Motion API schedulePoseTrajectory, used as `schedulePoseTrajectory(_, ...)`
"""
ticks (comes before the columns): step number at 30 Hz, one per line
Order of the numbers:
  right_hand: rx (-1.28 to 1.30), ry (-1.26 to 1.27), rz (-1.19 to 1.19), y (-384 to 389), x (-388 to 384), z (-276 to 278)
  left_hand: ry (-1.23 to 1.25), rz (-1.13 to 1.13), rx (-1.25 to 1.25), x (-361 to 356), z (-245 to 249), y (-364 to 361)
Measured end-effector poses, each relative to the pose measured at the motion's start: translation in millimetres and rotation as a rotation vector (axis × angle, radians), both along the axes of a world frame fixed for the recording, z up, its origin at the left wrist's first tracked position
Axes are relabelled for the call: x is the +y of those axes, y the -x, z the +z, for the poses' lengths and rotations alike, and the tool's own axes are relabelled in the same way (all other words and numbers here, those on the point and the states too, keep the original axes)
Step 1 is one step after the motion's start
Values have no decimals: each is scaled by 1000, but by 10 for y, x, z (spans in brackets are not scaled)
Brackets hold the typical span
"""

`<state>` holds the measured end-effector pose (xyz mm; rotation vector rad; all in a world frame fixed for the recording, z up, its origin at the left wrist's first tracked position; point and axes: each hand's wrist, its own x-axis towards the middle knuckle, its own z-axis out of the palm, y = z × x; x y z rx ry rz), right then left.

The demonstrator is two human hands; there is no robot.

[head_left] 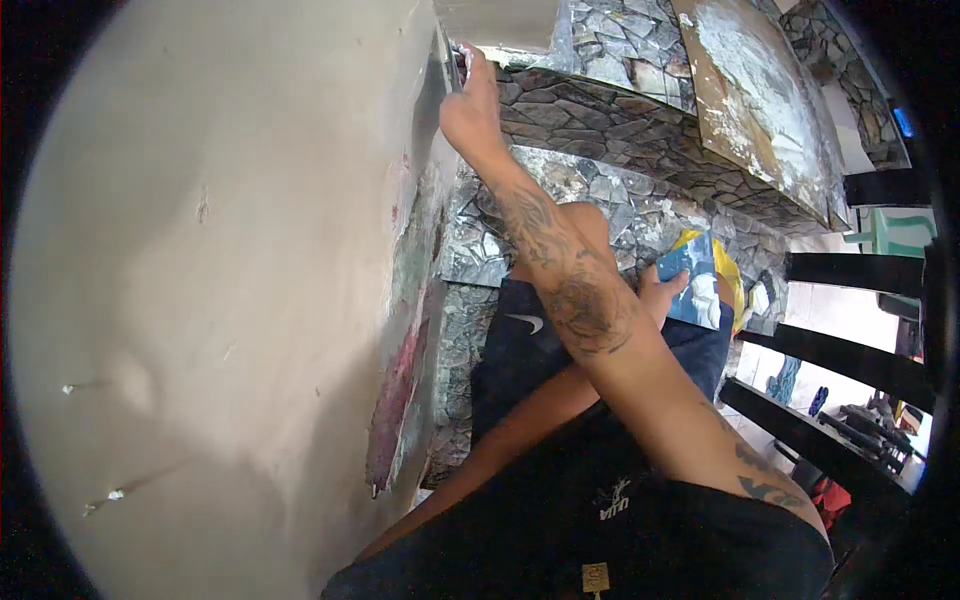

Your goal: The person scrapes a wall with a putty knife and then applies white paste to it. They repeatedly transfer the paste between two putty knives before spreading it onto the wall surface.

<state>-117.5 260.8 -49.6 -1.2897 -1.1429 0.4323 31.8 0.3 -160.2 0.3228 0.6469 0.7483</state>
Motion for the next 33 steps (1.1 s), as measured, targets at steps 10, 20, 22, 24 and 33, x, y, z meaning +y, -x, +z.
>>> schedulePoseTrajectory(10,16,-39,33,90,107,-105,-50,-5,2,-32,-57,-43)
schedulePoseTrajectory(20,-32,14,49,420,-646,271,-31,-13,36,-37,51,-16)
schedulePoseTrajectory(22,-35,-15,70,509,-866,355,-6,-6,32,-25,81,-3)
schedulePoseTrajectory(24,-41,-34,99,602,-1118,461,35,-14,-6,-11,76,-9)
schedulePoseTrajectory(33,-35,-94,816,-153,-2444,1066,9,81,-101,90,56,100)
